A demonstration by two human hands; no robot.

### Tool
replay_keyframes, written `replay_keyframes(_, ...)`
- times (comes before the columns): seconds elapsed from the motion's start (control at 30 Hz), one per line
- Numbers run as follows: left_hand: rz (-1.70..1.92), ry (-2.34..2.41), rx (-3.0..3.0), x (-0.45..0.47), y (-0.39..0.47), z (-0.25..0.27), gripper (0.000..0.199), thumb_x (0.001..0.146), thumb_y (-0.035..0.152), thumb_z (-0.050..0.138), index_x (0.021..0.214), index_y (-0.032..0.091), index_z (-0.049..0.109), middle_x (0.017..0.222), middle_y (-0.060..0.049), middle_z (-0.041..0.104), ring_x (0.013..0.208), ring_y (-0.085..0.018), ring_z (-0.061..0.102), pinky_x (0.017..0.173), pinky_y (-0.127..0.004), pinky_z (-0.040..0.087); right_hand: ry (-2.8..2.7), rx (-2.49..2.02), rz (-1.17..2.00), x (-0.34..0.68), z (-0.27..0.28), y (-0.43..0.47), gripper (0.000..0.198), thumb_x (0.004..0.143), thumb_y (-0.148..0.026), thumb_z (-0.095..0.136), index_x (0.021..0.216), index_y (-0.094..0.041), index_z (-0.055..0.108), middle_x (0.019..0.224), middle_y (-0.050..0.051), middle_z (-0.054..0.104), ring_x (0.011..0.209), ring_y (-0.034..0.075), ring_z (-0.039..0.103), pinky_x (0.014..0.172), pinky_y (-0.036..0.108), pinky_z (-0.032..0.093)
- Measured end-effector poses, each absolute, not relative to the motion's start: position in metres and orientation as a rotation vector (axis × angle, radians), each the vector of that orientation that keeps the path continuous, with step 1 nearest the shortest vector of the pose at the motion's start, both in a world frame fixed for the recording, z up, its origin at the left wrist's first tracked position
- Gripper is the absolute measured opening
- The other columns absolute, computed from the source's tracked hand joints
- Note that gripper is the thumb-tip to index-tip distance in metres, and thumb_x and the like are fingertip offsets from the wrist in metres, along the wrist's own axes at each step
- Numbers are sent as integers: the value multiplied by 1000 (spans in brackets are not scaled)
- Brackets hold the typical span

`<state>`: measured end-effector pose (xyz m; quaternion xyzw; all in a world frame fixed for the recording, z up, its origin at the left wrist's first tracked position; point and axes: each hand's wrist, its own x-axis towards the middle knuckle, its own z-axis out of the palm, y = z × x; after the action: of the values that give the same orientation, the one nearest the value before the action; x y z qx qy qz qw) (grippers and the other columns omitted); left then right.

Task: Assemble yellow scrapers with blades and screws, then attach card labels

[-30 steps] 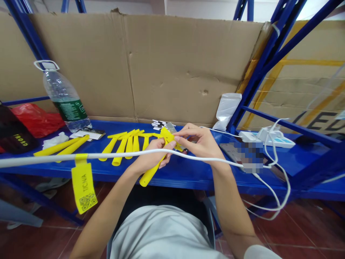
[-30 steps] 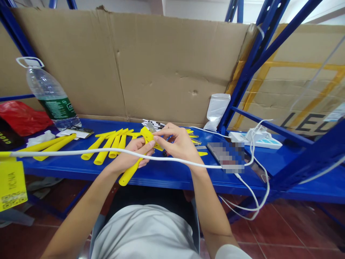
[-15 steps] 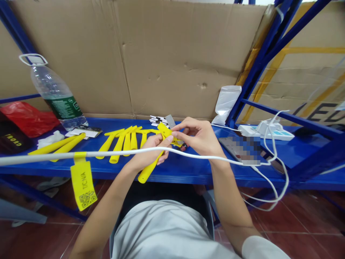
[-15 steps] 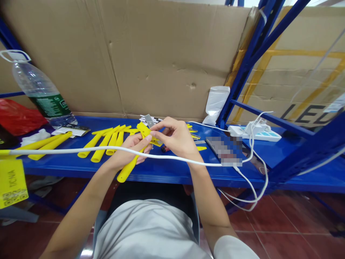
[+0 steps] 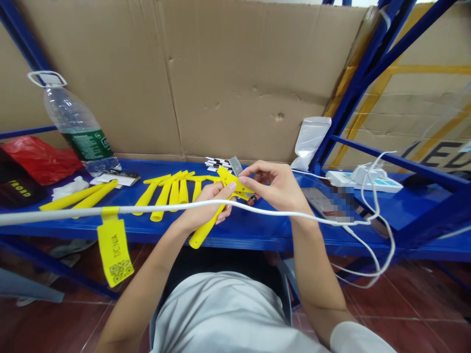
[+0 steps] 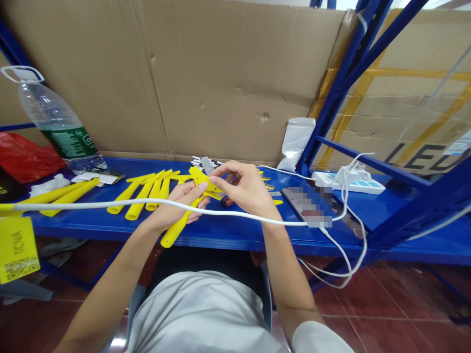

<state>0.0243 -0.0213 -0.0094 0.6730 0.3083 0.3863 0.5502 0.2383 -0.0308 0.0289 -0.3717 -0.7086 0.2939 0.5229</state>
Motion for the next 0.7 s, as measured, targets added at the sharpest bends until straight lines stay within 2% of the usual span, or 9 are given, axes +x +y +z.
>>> replay_keyframes(0.2,970,704,1529,25,-22,-7,62,99,76,75,80,21,55,59,3,54,42,-8,47,41,-21,38,-1717,-884,622,241,30,-32,34,88,-53,95,94,-20,88,93,5,82,63,12,67,48,22,57)
replay_keyframes(0.47,990,661,1525,22,-16,-12,60,107,71,68,77,20,55,59,3,54,41,-8,48,41,-21,40,-1780,-870,613,244,26,-28,37,89,-57,94,93,-20,88,92,6,77,64,15,71,49,27,61)
replay_keyframes(0.7,922,734,1528,26,-22,-9,64,100,80,72,81,22,52,60,4,52,42,-8,46,40,-22,37,-1802,-885,603,241,27,-29,42,90,-61,92,94,-20,88,94,7,78,63,15,71,48,27,60)
